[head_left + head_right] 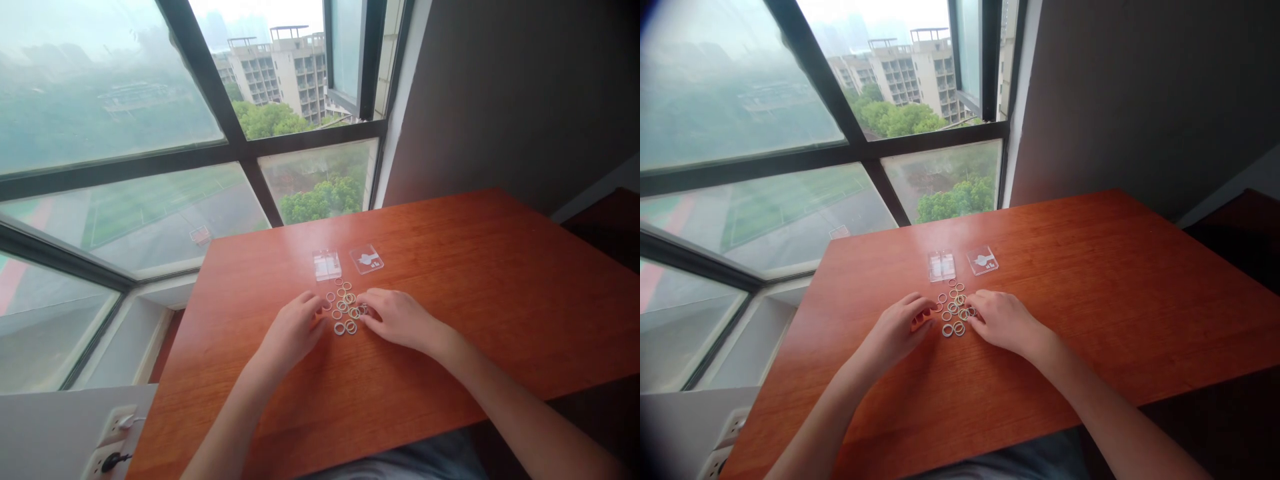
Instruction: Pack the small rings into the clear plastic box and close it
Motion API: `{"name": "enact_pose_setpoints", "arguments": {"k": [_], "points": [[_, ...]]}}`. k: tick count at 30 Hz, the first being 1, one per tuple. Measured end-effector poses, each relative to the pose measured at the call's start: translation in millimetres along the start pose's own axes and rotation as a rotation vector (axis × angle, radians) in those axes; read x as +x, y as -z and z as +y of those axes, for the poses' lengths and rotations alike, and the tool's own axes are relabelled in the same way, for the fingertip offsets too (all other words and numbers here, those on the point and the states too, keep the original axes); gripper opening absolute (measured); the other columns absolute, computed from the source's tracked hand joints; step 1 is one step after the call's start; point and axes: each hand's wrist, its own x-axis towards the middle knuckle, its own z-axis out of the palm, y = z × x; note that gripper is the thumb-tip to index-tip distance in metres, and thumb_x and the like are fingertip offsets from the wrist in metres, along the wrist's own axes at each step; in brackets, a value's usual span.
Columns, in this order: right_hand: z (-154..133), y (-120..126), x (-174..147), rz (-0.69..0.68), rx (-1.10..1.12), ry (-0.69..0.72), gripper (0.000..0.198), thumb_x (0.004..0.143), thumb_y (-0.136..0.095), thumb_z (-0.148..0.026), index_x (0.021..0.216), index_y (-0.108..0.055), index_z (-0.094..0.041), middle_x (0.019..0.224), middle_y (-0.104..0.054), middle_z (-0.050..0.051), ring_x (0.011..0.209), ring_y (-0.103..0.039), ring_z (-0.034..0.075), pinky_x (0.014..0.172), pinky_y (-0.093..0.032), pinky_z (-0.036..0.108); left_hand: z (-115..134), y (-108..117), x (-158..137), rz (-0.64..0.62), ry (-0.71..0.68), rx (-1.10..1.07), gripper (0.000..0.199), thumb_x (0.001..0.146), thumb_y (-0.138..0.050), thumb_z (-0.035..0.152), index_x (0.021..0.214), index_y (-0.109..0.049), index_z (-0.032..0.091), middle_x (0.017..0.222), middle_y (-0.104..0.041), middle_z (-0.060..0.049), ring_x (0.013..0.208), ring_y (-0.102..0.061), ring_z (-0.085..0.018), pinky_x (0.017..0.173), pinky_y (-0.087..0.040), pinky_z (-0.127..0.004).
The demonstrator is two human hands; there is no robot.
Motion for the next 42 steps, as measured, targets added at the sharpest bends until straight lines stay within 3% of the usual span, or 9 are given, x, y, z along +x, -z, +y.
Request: {"name": "enact_pose_setpoints", "arguments": {"k": [3, 6, 15, 24, 28, 31, 34, 38, 42], "points": [[-9, -3, -4, -0.038, 0.034, 0.083, 0.015, 0.088, -0.056, -0.025, 0.101, -0.063, -0.023, 0.095, -0.068, 0.002, 0.086, -0.062, 0.018, 0.073, -0.041, 0.027, 9, -1, -8, -0.102, -0.073, -0.049, 0.017, 0.086, -0.055, 0.022, 0.103, -0.06, 0.023, 0.097, -0.062, -0.003, 0.082, -0.061, -0.016, 0.071, -0.047, -0.025], [-16, -7, -3, -0.064, 0.024, 0.131, 0.013, 0.088, -0.053, -0.02, 0.098, -0.061, -0.022, 0.098, -0.068, 0.003, 0.09, -0.062, 0.019, 0.074, -0.041, 0.027, 16, -11, -10, -0.121, -0.09, -0.016, 0.015, 0.086, -0.053, 0.018, 0.1, -0.059, 0.022, 0.104, -0.062, -0.004, 0.087, -0.062, -0.017, 0.074, -0.048, -0.026], [-21, -16, 1, -0.087, -0.041, 0.076, 0.01, 0.088, -0.049, -0.017, 0.086, -0.059, -0.021, 0.09, -0.067, 0.003, 0.082, -0.061, 0.018, 0.069, -0.038, 0.027, 17, -27, -6, -0.161, -0.115, 0.207, 0.016, 0.093, -0.039, 0.019, 0.097, -0.055, 0.019, 0.102, -0.062, -0.008, 0.092, -0.061, -0.021, 0.077, -0.05, -0.031], [-12, -15, 5, 0.003, 0.082, 0.006, 0.008, 0.085, -0.053, -0.016, 0.087, -0.06, -0.02, 0.085, -0.066, 0.002, 0.077, -0.058, 0.015, 0.068, -0.037, 0.025, 12, -16, 11, 0.061, -0.009, 0.16, 0.011, 0.092, -0.043, 0.022, 0.09, -0.054, 0.021, 0.092, -0.06, -0.003, 0.078, -0.058, -0.016, 0.066, -0.044, -0.026], [2, -11, 13, 0.099, 0.153, -0.035, 0.009, 0.086, -0.052, -0.016, 0.088, -0.06, -0.02, 0.086, -0.065, 0.002, 0.076, -0.058, 0.015, 0.069, -0.039, 0.025, 6, -12, 30, 0.061, -0.008, 0.124, 0.011, 0.091, -0.046, 0.021, 0.091, -0.056, 0.021, 0.095, -0.059, -0.003, 0.075, -0.058, -0.015, 0.067, -0.044, -0.026], [12, -6, 17, 0.169, 0.153, -0.15, 0.011, 0.085, -0.054, -0.018, 0.094, -0.061, -0.019, 0.086, -0.064, 0.003, 0.073, -0.057, 0.014, 0.068, -0.04, 0.025, 3, -11, 40, 0.089, 0.009, 0.084, 0.016, 0.09, -0.047, 0.021, 0.102, -0.058, 0.021, 0.106, -0.058, -0.006, 0.076, -0.059, -0.015, 0.071, -0.046, -0.028], [14, -2, 19, 0.12, 0.099, -0.211, 0.014, 0.084, -0.056, -0.021, 0.097, -0.062, -0.02, 0.085, -0.066, 0.002, 0.071, -0.058, 0.015, 0.066, -0.039, 0.026, 3, -12, 44, 0.072, 0.004, 0.085, 0.024, 0.09, -0.048, 0.021, 0.112, -0.058, 0.021, 0.109, -0.057, -0.007, 0.079, -0.06, -0.016, 0.075, -0.048, -0.03], [4, -5, 19, 0.037, 0.101, -0.128, 0.015, 0.084, -0.055, -0.018, 0.093, -0.066, -0.021, 0.088, -0.068, 0.003, 0.078, -0.06, 0.016, 0.068, -0.039, 0.026, 7, -16, 41, 0.011, -0.011, 0.096, 0.026, 0.09, -0.046, 0.018, 0.114, -0.058, 0.021, 0.103, -0.057, -0.007, 0.083, -0.06, -0.017, 0.076, -0.048, -0.03], [-3, -11, 22, 0.026, 0.162, 0.023, 0.018, 0.083, -0.054, -0.014, 0.094, -0.068, -0.021, 0.089, -0.068, 0.003, 0.082, -0.06, 0.017, 0.072, -0.041, 0.025, 8, -18, 31, 0.004, -0.065, 0.046, 0.019, 0.089, -0.047, 0.018, 0.103, -0.06, 0.021, 0.102, -0.056, -0.007, 0.087, -0.06, -0.018, 0.079, -0.048, -0.029]]}}
